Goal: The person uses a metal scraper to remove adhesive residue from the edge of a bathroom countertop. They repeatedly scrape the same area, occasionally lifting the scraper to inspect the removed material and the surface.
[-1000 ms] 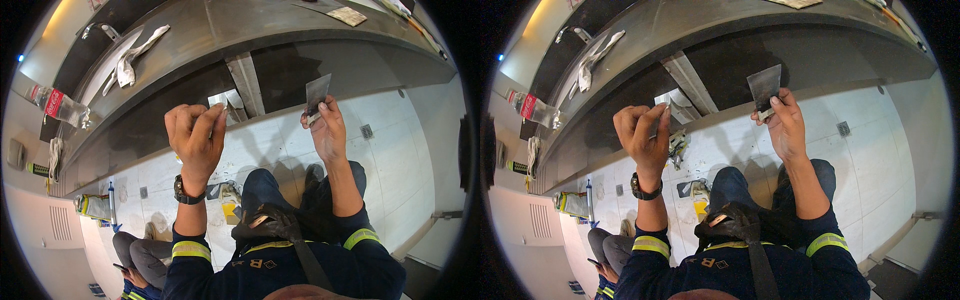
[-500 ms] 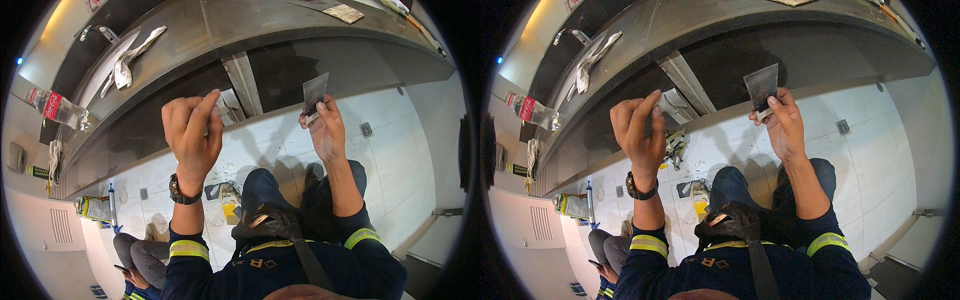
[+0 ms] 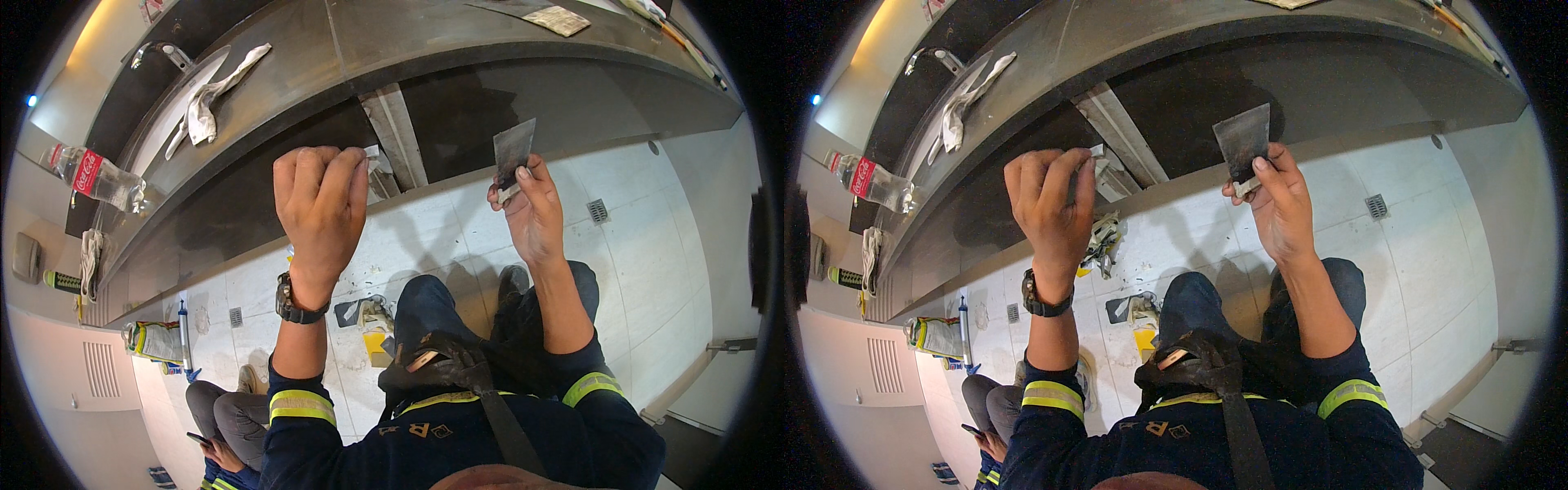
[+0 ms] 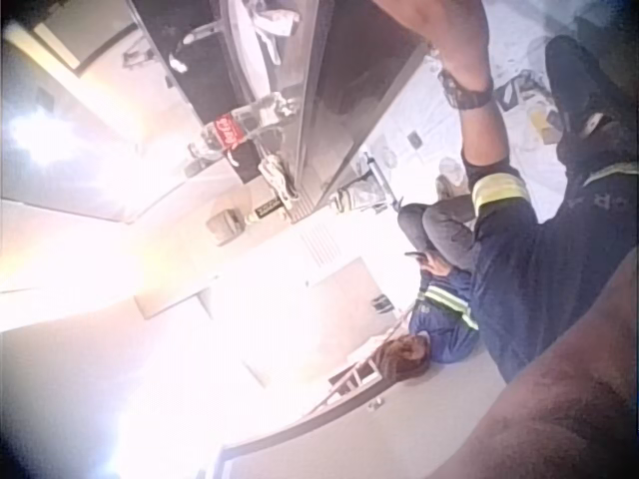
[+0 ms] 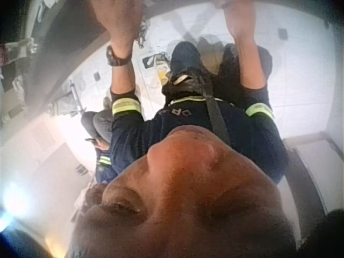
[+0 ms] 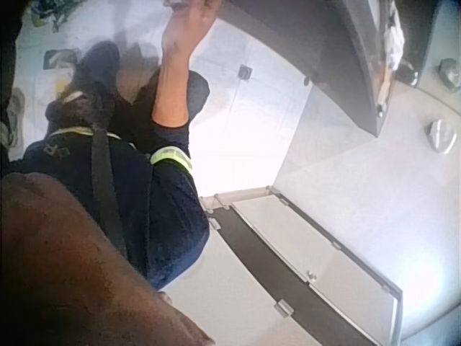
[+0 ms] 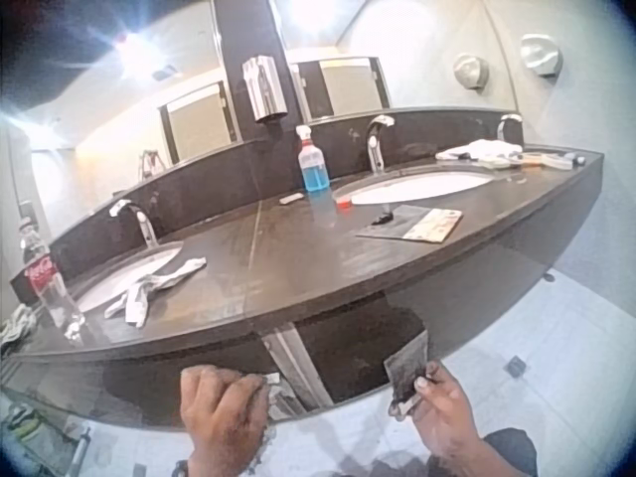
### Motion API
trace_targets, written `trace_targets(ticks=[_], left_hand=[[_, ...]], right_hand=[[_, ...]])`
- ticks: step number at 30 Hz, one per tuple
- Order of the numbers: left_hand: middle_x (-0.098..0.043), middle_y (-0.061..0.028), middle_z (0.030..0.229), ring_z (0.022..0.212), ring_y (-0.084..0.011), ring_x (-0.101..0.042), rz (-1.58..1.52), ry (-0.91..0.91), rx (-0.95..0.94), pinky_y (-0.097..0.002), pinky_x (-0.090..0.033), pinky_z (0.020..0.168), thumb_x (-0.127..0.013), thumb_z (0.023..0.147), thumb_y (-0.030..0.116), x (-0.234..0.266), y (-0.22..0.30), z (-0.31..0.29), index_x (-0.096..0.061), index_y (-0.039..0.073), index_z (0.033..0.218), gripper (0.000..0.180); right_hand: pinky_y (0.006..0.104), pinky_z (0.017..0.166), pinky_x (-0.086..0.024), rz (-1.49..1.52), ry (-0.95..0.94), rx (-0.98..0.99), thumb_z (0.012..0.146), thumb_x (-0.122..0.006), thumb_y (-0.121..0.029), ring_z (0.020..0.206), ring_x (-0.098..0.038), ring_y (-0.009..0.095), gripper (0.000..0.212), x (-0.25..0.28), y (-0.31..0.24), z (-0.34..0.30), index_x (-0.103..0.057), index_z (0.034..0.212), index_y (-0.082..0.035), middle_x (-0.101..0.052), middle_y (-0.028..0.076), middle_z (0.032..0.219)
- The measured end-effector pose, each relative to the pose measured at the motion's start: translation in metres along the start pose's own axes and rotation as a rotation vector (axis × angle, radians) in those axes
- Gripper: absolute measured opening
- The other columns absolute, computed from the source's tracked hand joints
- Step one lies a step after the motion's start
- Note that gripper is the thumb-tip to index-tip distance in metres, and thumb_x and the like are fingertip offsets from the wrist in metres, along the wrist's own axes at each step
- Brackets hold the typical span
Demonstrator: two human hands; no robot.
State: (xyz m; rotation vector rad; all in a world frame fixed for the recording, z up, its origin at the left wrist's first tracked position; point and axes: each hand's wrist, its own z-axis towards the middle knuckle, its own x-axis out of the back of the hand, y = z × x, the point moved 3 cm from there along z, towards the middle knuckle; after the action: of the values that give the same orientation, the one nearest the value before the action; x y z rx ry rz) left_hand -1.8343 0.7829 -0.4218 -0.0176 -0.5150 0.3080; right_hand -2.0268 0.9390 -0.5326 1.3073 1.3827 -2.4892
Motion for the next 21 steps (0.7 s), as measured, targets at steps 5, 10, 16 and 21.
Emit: trace_targets(ticks=[5, 10, 16, 21], left_hand=[[-0.060, -0.0042, 0.088, 0.090, -0.0261, -0.055, -0.026, -0.013, -0.032, -0.0383, -0.045, 0.077, -0.077, 0.075, 0.007, 0.000, -0.004, -0.009, -0.070, 0.009, 0.092, 0.019], [-0.060, -0.0049, 0.088, 0.091, -0.0264, -0.055, -0.062, -0.028, -0.046, -0.0383, -0.045, 0.078, -0.077, 0.075, 0.005, 0.007, 0.002, -0.020, -0.070, 0.009, 0.092, 0.019], [-0.060, -0.0058, 0.088, 0.090, -0.0265, -0.054, -0.080, -0.065, -0.028, -0.0378, -0.044, 0.077, -0.077, 0.074, 0.003, 0.009, 0.007, -0.035, -0.070, 0.008, 0.091, 0.019], [-0.062, -0.0041, 0.089, 0.090, -0.0255, -0.056, -0.078, -0.103, -0.003, -0.0361, -0.045, 0.076, -0.080, 0.072, 0.005, 0.012, 0.009, -0.055, -0.070, 0.009, 0.092, 0.023]], right_hand=[[0.0309, 0.069, -0.049, 0.004, 0.005, 0.003, 0.098, -0.060, -0.019, 0.081, -0.068, 0.020, 0.018, 0.001, -0.001, 0.000, -0.057, 0.114, -0.012, -0.067, 0.006, 0.096], [0.0314, 0.069, -0.048, 0.004, 0.007, 0.000, 0.098, -0.060, -0.019, 0.080, -0.068, 0.020, 0.019, 0.000, -0.002, -0.001, -0.056, 0.115, -0.011, -0.068, 0.006, 0.096], [0.0317, 0.069, -0.048, 0.007, 0.027, 0.000, 0.098, -0.060, -0.019, 0.080, -0.068, 0.020, 0.022, 0.000, -0.002, -0.002, -0.054, 0.117, -0.010, -0.067, 0.007, 0.096], [0.0314, 0.069, -0.048, 0.004, 0.024, 0.012, 0.098, -0.059, -0.018, 0.080, -0.068, 0.020, 0.024, 0.002, -0.002, -0.001, -0.053, 0.118, -0.009, -0.067, 0.008, 0.098]])
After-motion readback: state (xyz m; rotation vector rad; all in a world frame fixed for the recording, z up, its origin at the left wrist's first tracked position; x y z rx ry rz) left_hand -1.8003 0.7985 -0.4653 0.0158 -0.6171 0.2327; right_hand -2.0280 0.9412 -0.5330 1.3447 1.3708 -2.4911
